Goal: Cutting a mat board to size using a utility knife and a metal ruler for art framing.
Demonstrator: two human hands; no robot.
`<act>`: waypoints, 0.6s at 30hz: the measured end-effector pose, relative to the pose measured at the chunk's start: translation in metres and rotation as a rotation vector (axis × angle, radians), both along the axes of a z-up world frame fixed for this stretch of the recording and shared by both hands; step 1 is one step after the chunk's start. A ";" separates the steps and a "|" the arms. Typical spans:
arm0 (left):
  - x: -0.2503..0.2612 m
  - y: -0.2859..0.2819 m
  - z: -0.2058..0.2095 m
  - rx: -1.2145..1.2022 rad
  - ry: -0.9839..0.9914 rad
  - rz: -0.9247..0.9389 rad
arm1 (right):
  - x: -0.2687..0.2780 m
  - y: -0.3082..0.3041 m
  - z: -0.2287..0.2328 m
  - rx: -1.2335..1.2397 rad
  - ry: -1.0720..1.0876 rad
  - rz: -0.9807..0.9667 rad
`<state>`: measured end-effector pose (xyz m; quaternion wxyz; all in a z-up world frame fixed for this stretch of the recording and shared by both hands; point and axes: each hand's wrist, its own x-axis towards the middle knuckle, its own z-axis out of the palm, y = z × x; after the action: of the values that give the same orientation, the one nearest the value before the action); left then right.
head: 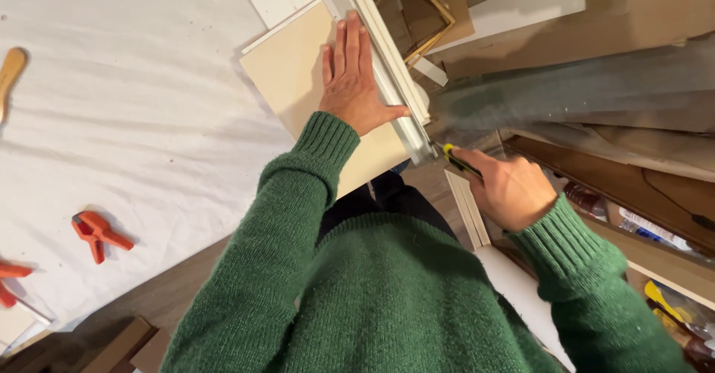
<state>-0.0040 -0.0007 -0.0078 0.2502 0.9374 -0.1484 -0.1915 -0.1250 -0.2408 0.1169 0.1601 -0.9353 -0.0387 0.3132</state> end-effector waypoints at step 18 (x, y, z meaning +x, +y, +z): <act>0.001 0.001 0.005 0.080 0.093 0.001 | 0.137 0.065 -0.057 0.321 -0.550 -0.037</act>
<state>-0.0034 0.0003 -0.0029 0.2194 0.9368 -0.1283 -0.2403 0.0118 -0.1758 0.0594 0.2948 -0.9482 -0.1125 0.0354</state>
